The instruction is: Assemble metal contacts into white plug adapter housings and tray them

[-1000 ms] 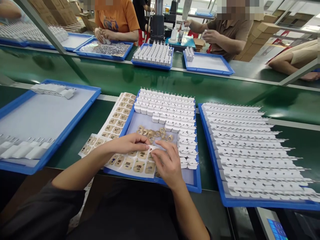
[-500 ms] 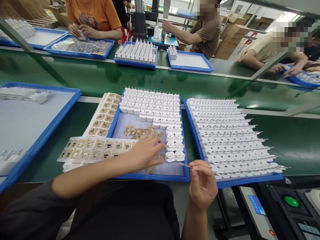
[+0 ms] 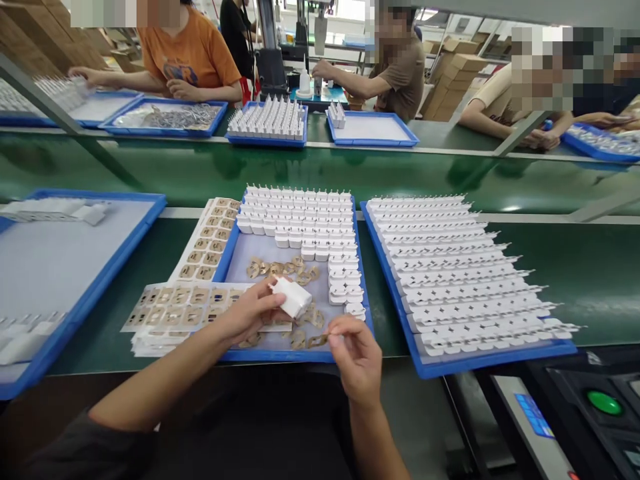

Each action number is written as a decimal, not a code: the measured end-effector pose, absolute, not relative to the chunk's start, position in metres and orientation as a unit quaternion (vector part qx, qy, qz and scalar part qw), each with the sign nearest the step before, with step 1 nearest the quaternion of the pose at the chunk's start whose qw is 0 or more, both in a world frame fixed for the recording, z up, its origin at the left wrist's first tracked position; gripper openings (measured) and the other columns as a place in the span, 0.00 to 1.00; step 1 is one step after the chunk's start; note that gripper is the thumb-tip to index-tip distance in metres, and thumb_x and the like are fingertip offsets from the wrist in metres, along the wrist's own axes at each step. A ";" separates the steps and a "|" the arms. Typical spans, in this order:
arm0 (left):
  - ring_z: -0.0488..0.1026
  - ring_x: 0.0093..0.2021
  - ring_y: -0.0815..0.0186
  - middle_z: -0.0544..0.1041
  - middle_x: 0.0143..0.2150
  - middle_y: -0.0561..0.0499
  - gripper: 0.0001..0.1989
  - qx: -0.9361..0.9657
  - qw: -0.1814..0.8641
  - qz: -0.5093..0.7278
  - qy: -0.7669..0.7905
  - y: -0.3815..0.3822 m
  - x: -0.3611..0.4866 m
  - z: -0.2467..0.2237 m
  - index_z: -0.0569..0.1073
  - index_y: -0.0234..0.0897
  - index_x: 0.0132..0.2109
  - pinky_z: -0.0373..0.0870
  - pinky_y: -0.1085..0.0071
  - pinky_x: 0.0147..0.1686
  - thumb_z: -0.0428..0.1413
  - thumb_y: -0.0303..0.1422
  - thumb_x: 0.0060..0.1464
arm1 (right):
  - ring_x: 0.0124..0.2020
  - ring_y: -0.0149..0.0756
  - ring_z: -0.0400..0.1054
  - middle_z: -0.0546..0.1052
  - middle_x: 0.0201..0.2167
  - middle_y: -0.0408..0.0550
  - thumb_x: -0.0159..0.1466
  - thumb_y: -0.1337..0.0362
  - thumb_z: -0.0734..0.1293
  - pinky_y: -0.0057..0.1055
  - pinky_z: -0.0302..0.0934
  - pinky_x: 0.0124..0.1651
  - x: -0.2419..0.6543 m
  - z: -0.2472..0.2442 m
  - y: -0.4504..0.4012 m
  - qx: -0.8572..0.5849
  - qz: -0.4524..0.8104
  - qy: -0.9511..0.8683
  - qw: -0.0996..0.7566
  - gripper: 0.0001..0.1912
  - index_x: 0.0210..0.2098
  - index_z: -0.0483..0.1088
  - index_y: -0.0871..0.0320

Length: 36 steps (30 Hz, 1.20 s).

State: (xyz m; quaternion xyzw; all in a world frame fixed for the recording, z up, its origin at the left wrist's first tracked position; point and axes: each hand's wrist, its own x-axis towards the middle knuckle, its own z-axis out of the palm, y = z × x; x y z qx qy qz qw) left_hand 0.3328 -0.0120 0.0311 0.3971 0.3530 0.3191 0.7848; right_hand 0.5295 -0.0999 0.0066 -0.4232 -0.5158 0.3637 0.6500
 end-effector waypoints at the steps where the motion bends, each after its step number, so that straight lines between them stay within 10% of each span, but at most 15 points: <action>1: 0.79 0.37 0.63 0.78 0.40 0.49 0.26 0.346 0.803 0.340 0.347 -0.016 0.328 0.028 0.66 0.38 0.47 0.76 0.67 0.39 0.68 0.43 0.47 | 0.34 0.38 0.69 0.74 0.30 0.46 0.66 0.68 0.67 0.35 0.66 0.38 0.520 0.009 -0.097 -0.401 0.392 -0.525 0.640 0.04 0.37 0.73 0.53; 9: 0.75 0.38 0.69 0.77 0.40 0.50 0.24 0.385 0.783 0.396 0.286 -0.030 0.305 0.005 0.73 0.36 0.44 0.71 0.76 0.38 0.72 0.35 0.41 | 0.35 0.37 0.70 0.75 0.31 0.45 0.65 0.70 0.68 0.34 0.64 0.38 0.480 0.020 -0.082 -0.345 0.463 -0.547 0.606 0.06 0.37 0.73 0.52; 16: 0.74 0.55 0.62 0.76 0.54 0.44 0.19 0.617 0.552 0.451 0.335 -0.038 0.301 0.002 0.65 0.40 0.45 0.71 0.67 0.52 0.65 0.25 0.52 | 0.34 0.36 0.69 0.74 0.31 0.44 0.65 0.70 0.68 0.32 0.65 0.38 0.475 0.017 -0.084 -0.364 0.464 -0.533 0.607 0.05 0.37 0.73 0.53; 36: 0.75 0.54 0.59 0.78 0.53 0.44 0.25 0.727 0.341 0.516 0.298 -0.046 0.304 0.007 0.71 0.40 0.56 0.72 0.59 0.57 0.63 0.20 0.52 | 0.44 0.36 0.70 0.74 0.35 0.43 0.66 0.68 0.69 0.32 0.65 0.49 0.475 0.026 -0.070 -0.432 0.484 -0.457 0.609 0.04 0.37 0.73 0.52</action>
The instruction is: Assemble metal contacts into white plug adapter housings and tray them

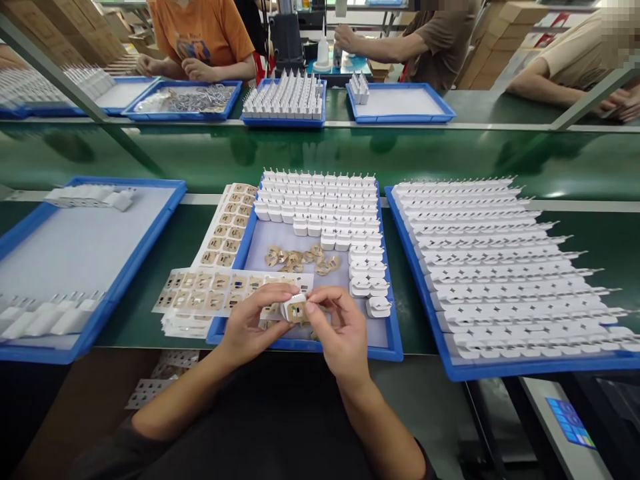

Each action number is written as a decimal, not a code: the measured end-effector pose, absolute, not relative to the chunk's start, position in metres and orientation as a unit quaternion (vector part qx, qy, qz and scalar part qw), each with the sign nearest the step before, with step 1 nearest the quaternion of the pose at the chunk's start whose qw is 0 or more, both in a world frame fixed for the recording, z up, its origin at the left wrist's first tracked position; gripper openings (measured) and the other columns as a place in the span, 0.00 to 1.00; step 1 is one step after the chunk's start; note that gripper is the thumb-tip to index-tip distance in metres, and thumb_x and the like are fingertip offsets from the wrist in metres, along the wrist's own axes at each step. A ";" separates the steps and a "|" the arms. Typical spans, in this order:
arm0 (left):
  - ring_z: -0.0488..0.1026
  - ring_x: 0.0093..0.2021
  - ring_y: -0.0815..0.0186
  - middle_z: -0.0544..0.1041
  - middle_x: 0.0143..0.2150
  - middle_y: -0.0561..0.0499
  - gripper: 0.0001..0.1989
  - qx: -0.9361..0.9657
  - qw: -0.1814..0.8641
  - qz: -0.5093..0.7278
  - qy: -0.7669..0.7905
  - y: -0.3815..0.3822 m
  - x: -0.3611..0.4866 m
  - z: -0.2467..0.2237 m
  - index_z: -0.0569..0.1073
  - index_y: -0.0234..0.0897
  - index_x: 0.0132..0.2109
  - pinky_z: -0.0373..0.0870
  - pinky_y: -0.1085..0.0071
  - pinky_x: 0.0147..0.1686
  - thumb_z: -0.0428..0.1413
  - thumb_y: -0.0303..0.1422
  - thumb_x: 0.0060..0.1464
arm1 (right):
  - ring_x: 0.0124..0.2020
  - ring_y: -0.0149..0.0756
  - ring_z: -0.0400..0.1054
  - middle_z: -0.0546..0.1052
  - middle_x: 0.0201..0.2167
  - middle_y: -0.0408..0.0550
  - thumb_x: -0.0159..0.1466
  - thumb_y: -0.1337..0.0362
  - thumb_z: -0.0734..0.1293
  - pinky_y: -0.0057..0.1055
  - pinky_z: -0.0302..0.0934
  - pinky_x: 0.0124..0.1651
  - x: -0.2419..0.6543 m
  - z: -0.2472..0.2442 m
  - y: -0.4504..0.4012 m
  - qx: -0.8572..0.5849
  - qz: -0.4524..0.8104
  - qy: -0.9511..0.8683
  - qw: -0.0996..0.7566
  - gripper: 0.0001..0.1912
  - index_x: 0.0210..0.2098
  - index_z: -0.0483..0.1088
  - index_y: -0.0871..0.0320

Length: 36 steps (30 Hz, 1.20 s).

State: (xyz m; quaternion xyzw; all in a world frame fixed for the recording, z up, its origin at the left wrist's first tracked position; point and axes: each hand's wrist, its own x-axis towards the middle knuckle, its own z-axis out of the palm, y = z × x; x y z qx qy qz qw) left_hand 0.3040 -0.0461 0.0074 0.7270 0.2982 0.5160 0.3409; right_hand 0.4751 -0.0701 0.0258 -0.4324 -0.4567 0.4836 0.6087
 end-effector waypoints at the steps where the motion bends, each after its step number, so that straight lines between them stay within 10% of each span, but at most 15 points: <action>1: 0.75 0.54 0.59 0.78 0.52 0.44 0.25 0.729 0.339 0.516 0.297 -0.046 0.304 0.008 0.72 0.40 0.56 0.72 0.59 0.57 0.63 0.20 0.52 | 0.44 0.36 0.70 0.74 0.35 0.43 0.66 0.68 0.69 0.32 0.65 0.49 0.475 0.026 -0.070 -0.433 0.483 -0.456 0.609 0.04 0.37 0.73 0.52; 36: 0.76 0.54 0.58 0.79 0.51 0.43 0.21 0.739 0.300 0.518 0.309 -0.049 0.303 0.008 0.71 0.40 0.54 0.73 0.55 0.56 0.62 0.22 0.54 | 0.36 0.38 0.70 0.74 0.35 0.46 0.63 0.68 0.70 0.37 0.69 0.40 0.466 0.034 -0.070 -0.534 0.222 -0.613 0.539 0.06 0.40 0.72 0.52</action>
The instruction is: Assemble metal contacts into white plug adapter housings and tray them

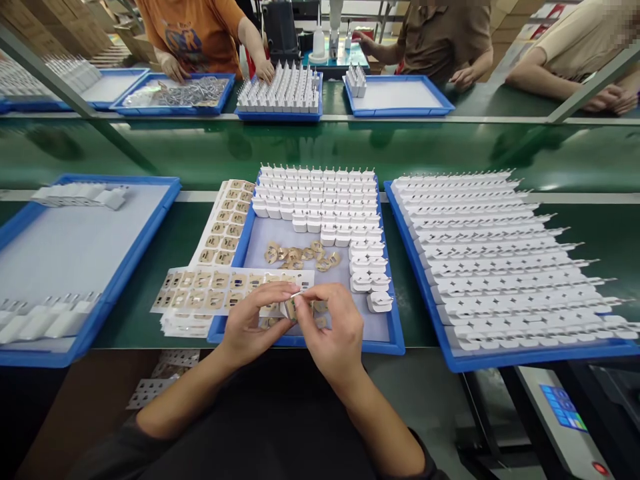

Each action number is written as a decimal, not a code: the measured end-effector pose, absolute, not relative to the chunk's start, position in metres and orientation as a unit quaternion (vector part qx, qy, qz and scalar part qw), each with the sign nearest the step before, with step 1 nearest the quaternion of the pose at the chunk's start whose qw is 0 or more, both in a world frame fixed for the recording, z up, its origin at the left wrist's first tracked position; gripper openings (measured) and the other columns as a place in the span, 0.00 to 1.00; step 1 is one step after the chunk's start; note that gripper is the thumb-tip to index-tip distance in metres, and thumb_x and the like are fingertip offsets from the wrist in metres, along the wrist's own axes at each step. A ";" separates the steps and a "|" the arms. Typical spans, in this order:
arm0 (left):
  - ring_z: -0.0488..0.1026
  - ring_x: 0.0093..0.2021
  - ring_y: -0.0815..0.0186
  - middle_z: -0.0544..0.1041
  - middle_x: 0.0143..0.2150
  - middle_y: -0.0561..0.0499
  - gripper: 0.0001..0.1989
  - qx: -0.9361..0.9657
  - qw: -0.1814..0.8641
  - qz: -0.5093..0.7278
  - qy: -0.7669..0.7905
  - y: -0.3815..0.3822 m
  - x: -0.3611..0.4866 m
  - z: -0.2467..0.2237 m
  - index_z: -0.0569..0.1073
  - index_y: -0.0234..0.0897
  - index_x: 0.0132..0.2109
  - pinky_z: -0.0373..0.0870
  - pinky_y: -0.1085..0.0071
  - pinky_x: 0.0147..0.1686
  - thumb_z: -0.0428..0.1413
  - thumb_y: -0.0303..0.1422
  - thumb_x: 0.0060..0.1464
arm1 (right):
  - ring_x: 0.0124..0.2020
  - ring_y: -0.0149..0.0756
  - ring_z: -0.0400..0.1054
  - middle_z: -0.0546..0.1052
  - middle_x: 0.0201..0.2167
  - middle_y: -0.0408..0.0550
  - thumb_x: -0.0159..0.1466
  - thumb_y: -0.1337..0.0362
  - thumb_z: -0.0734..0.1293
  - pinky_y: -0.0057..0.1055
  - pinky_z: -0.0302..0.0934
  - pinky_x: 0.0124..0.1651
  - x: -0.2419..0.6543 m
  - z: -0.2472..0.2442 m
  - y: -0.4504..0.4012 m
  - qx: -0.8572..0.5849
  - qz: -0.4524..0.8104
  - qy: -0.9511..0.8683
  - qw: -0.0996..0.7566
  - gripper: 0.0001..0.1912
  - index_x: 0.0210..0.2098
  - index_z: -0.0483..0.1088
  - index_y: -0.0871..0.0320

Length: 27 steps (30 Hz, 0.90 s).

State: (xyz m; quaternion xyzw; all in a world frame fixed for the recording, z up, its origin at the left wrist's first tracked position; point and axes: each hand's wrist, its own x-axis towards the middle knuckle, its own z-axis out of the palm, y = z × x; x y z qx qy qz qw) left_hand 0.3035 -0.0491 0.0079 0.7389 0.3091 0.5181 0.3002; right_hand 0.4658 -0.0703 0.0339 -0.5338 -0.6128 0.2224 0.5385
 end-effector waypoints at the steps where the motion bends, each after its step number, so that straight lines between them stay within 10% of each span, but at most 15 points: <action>1: 0.76 0.54 0.58 0.79 0.51 0.43 0.21 0.734 0.302 0.524 0.309 -0.049 0.304 0.007 0.71 0.40 0.54 0.73 0.55 0.57 0.62 0.22 0.54 | 0.36 0.37 0.70 0.73 0.38 0.47 0.62 0.67 0.71 0.37 0.70 0.39 0.466 0.035 -0.070 -0.538 0.214 -0.615 0.536 0.09 0.42 0.73 0.52; 5: 0.76 0.54 0.57 0.79 0.51 0.42 0.20 0.712 0.302 0.554 0.308 -0.049 0.305 0.003 0.70 0.40 0.54 0.74 0.54 0.56 0.61 0.22 0.55 | 0.43 0.38 0.70 0.69 0.50 0.50 0.60 0.62 0.74 0.33 0.73 0.37 0.468 0.034 -0.069 -0.513 0.349 -0.593 0.513 0.21 0.52 0.71 0.48; 10: 0.76 0.53 0.58 0.79 0.50 0.43 0.22 0.703 0.286 0.586 0.285 -0.050 0.307 -0.002 0.70 0.41 0.53 0.74 0.53 0.56 0.62 0.21 0.53 | 0.50 0.41 0.70 0.73 0.48 0.48 0.64 0.62 0.71 0.33 0.72 0.44 0.466 0.017 -0.071 -0.423 0.491 -0.516 0.560 0.13 0.48 0.76 0.46; 27: 0.75 0.53 0.63 0.75 0.48 0.46 0.25 0.730 0.168 0.595 0.291 -0.050 0.315 -0.002 0.67 0.40 0.54 0.78 0.62 0.52 0.61 0.18 0.52 | 0.49 0.41 0.71 0.76 0.44 0.48 0.63 0.66 0.70 0.40 0.68 0.52 0.448 0.026 -0.067 -0.407 0.476 -0.486 0.610 0.05 0.39 0.76 0.50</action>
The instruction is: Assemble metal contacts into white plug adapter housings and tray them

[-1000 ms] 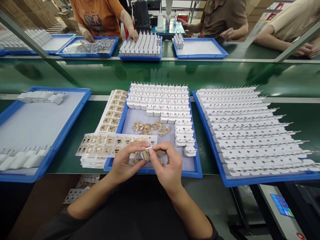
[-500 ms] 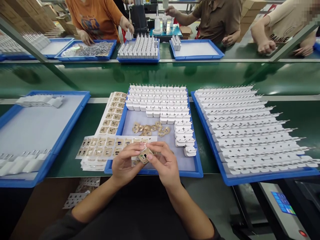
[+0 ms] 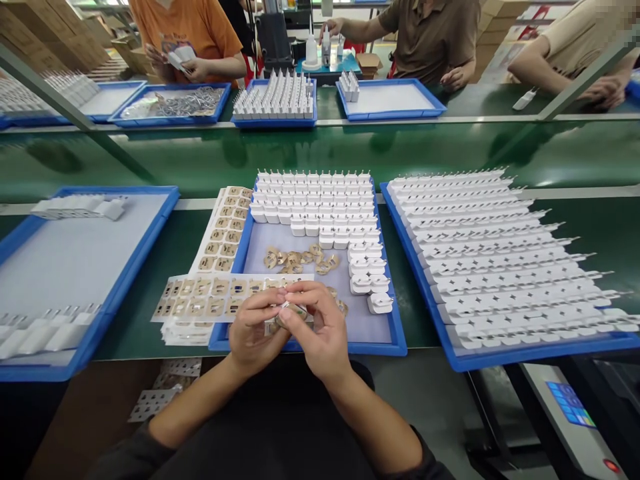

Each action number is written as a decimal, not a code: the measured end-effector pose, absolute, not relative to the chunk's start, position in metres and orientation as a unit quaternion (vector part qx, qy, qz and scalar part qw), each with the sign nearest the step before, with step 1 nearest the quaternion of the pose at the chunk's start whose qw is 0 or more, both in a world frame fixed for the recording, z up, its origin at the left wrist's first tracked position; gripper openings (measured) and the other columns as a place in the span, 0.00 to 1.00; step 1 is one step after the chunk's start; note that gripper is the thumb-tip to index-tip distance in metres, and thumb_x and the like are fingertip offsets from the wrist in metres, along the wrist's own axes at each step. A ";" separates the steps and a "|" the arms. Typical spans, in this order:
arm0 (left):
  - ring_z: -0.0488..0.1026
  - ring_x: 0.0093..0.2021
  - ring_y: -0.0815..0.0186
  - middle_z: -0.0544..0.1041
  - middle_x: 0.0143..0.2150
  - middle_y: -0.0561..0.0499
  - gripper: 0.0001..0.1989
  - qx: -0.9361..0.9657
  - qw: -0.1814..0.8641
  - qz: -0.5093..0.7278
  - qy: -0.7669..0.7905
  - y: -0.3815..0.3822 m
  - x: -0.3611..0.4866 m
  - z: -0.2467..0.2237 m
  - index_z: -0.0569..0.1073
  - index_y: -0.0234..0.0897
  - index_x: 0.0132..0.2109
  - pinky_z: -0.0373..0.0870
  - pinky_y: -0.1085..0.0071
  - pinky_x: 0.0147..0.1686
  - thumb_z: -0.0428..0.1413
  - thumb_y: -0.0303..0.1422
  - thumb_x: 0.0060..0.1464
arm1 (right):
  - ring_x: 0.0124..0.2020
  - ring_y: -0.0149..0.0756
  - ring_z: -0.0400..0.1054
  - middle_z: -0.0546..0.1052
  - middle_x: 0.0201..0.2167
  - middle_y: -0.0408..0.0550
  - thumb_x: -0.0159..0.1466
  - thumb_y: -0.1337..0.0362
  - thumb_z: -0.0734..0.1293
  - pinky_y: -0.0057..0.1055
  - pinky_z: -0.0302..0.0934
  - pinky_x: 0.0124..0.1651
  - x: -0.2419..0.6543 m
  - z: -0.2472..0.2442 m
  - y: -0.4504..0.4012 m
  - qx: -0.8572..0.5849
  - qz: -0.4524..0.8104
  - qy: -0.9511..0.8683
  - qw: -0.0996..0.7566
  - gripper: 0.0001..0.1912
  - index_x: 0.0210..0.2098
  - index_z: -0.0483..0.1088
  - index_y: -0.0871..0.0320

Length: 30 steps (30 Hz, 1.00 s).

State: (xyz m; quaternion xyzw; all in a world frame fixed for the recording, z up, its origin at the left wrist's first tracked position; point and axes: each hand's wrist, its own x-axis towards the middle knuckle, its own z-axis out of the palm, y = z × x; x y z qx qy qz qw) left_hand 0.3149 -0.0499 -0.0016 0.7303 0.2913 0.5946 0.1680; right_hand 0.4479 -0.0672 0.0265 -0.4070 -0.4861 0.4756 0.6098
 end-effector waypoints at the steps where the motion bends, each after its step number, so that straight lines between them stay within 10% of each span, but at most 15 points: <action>1: 0.75 0.53 0.63 0.75 0.48 0.46 0.25 0.728 0.170 0.595 0.295 -0.050 0.315 -0.002 0.67 0.40 0.54 0.78 0.62 0.52 0.62 0.18 0.51 | 0.49 0.41 0.71 0.76 0.44 0.48 0.64 0.65 0.69 0.41 0.68 0.53 0.449 0.025 -0.067 -0.404 0.485 -0.477 0.611 0.05 0.39 0.77 0.50; 20: 0.78 0.50 0.63 0.78 0.45 0.47 0.21 0.753 0.089 0.584 0.290 -0.051 0.316 -0.002 0.68 0.39 0.51 0.80 0.63 0.50 0.61 0.19 0.53 | 0.49 0.36 0.71 0.76 0.44 0.44 0.64 0.71 0.67 0.35 0.66 0.54 0.448 0.020 -0.069 -0.380 0.503 -0.453 0.630 0.10 0.39 0.78 0.49; 30: 0.76 0.51 0.61 0.76 0.47 0.45 0.22 0.685 0.249 0.599 0.331 -0.056 0.316 -0.009 0.69 0.40 0.51 0.77 0.60 0.53 0.63 0.20 0.51 | 0.56 0.40 0.68 0.75 0.50 0.47 0.66 0.69 0.64 0.37 0.64 0.58 0.459 0.012 -0.070 -0.393 0.515 -0.491 0.582 0.15 0.48 0.77 0.47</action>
